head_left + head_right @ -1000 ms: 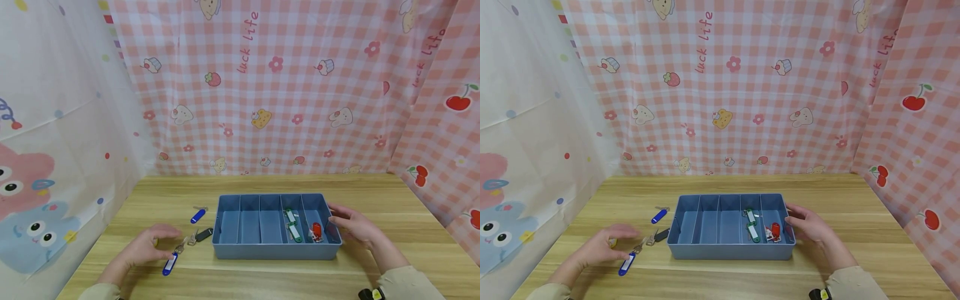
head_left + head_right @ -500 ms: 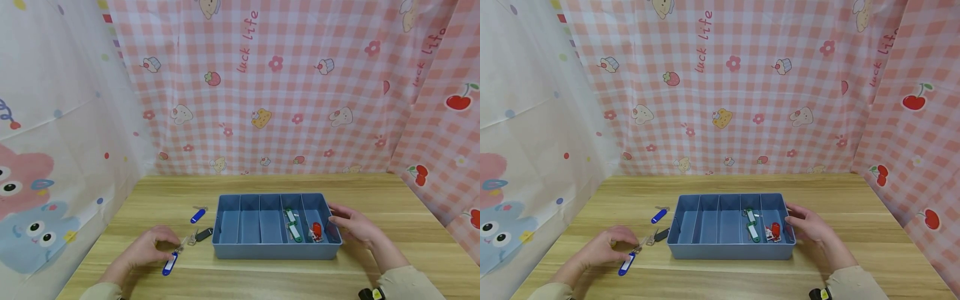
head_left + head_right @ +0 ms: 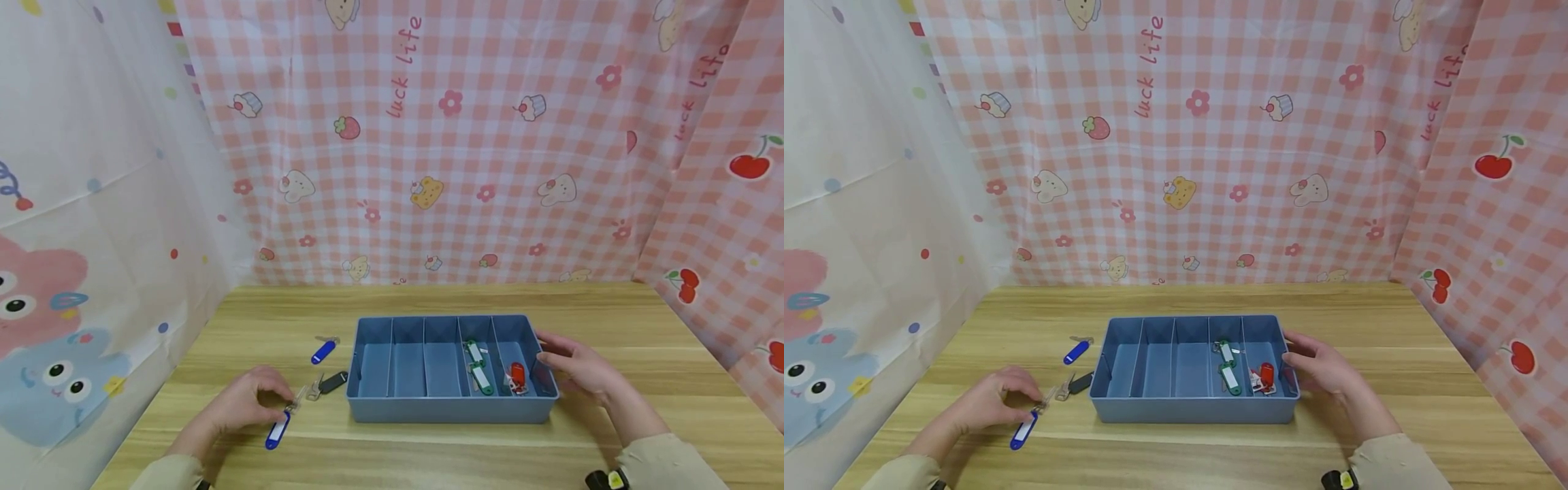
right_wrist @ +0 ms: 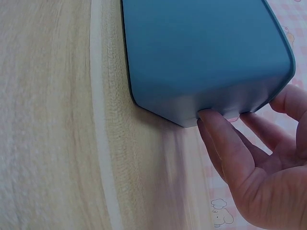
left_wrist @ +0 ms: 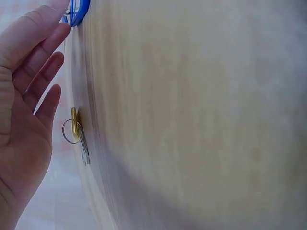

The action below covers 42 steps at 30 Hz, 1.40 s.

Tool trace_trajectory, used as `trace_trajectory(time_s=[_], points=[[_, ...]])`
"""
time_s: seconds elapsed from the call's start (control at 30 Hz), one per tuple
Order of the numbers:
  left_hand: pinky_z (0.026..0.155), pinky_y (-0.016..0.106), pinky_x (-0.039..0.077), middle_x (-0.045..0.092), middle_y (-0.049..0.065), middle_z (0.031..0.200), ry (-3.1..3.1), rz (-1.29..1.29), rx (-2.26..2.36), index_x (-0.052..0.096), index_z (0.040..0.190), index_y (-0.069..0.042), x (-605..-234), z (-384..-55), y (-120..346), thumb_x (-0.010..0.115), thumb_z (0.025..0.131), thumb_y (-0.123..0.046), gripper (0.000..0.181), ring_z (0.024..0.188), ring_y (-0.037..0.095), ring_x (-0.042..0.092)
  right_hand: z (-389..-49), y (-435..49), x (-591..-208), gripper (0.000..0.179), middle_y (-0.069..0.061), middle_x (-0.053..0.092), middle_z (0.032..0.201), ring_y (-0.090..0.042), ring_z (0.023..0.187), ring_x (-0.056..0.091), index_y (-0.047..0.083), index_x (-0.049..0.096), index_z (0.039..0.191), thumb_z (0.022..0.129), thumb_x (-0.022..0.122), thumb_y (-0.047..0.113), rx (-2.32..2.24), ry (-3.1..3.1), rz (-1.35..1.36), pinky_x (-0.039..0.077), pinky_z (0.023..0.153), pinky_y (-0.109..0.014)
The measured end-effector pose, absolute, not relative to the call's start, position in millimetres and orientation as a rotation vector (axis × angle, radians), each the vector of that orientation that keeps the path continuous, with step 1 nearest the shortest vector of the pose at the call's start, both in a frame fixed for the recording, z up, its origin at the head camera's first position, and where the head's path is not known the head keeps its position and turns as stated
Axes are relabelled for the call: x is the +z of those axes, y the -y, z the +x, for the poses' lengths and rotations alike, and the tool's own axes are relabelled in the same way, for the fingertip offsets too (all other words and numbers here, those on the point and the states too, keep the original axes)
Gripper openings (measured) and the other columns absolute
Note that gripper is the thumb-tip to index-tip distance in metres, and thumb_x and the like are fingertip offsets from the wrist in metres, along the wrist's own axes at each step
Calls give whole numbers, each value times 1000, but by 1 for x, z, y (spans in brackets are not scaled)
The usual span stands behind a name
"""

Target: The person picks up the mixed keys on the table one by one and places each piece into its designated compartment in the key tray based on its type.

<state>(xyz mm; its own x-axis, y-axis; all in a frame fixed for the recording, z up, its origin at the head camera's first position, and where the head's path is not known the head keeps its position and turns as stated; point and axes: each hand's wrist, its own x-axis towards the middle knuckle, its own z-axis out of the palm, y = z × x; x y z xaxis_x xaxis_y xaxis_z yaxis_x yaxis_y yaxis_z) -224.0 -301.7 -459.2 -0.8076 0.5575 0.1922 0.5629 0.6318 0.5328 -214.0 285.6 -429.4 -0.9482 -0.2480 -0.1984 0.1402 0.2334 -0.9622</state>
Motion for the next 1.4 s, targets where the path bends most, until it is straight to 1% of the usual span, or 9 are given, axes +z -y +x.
trace_trajectory(time_s=[0.37,0.47,0.63,0.8,0.97,1.13,1.4], points=[[86,35,47,66,-14,93,2824,-1005,-914,76,85,-26,-460,-224,299,88,73,-21,19,92,8,57,-214,-286,-430,64,-35,20,154,-45,133,38,-4,22,154,102,54,15,-1754,-2222,-95,44,97,-60],[83,33,47,65,-15,90,2800,-1022,-914,74,83,-26,-462,-226,299,88,73,-18,19,89,7,56,-214,-286,-430,64,-35,20,154,-46,133,38,-4,22,154,102,54,15,-1754,-2219,-91,43,97,-60],[76,29,47,64,-14,84,2723,-1077,-963,73,79,-24,-463,-228,298,87,73,-12,19,83,6,55,-214,-286,-429,64,-35,20,154,-47,134,37,-4,21,154,102,54,15,-1757,-2207,-93,42,98,-60],[74,28,48,63,-14,83,2727,-1074,-987,72,77,-22,-463,-228,296,86,75,-10,19,81,6,55,-214,-286,-429,64,-35,20,154,-46,133,38,-4,21,154,102,54,14,-1766,-2200,-101,43,98,-59],[77,29,49,63,-16,84,2763,-1021,-981,73,79,-23,-461,-227,293,84,76,-8,20,82,5,56,-214,-285,-429,64,-35,20,154,-45,132,39,-4,20,154,102,54,14,-1770,-2200,-104,44,96,-59],[81,33,48,63,-17,85,2701,-996,-971,73,80,-23,-455,-225,289,84,75,-5,21,84,6,58,-215,-286,-430,64,-36,22,153,-45,132,40,-5,21,154,102,55,14,-1764,-2216,-105,44,96,-60],[81,30,49,64,-16,84,2561,-1009,-959,72,79,-23,-442,-225,287,84,74,-2,25,84,8,59,-215,-287,-431,64,-36,23,152,-47,133,38,-4,21,154,102,55,14,-1760,-2220,-105,44,96,-61]])
